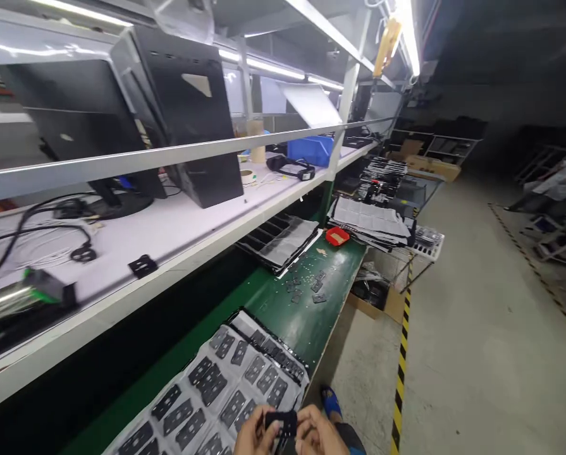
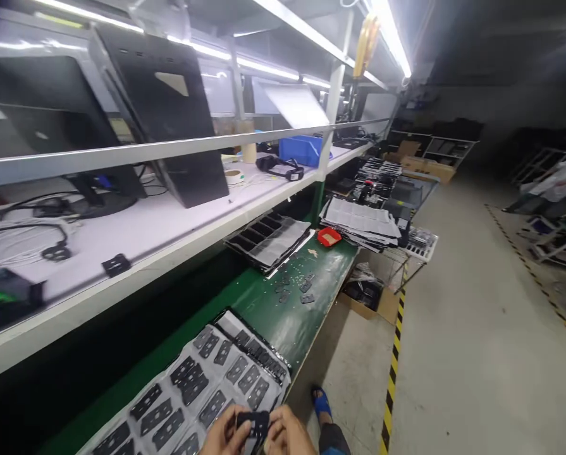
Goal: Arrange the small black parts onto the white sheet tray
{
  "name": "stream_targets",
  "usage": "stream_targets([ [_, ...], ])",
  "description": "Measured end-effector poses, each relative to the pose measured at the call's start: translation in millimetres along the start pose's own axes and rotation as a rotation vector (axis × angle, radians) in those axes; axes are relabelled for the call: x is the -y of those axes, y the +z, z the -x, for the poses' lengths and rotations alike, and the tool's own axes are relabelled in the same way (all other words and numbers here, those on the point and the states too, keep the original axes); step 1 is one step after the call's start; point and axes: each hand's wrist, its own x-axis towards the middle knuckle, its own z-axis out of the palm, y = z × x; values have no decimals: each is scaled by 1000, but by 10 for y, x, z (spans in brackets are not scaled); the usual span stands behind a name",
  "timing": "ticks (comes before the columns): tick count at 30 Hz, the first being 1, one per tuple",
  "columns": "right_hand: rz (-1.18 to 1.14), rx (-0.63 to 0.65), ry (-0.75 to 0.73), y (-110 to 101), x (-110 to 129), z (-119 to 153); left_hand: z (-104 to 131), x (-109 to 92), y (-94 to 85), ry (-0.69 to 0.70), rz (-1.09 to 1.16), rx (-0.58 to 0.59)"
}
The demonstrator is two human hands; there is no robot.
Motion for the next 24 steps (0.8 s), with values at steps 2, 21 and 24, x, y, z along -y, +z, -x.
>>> stream_targets([
  [2, 9, -109, -24, -483, -75, -207, -454, -317, 196, 78, -41, -17],
  [21, 514, -1114, 8, -8023, -301, -4818, -5835, -3559, 3083, -45, -380, -181],
  [24, 635, -1118, 171, -8430, -304, -5348, -7036, -4163, 3392, 50, -643, -336],
])
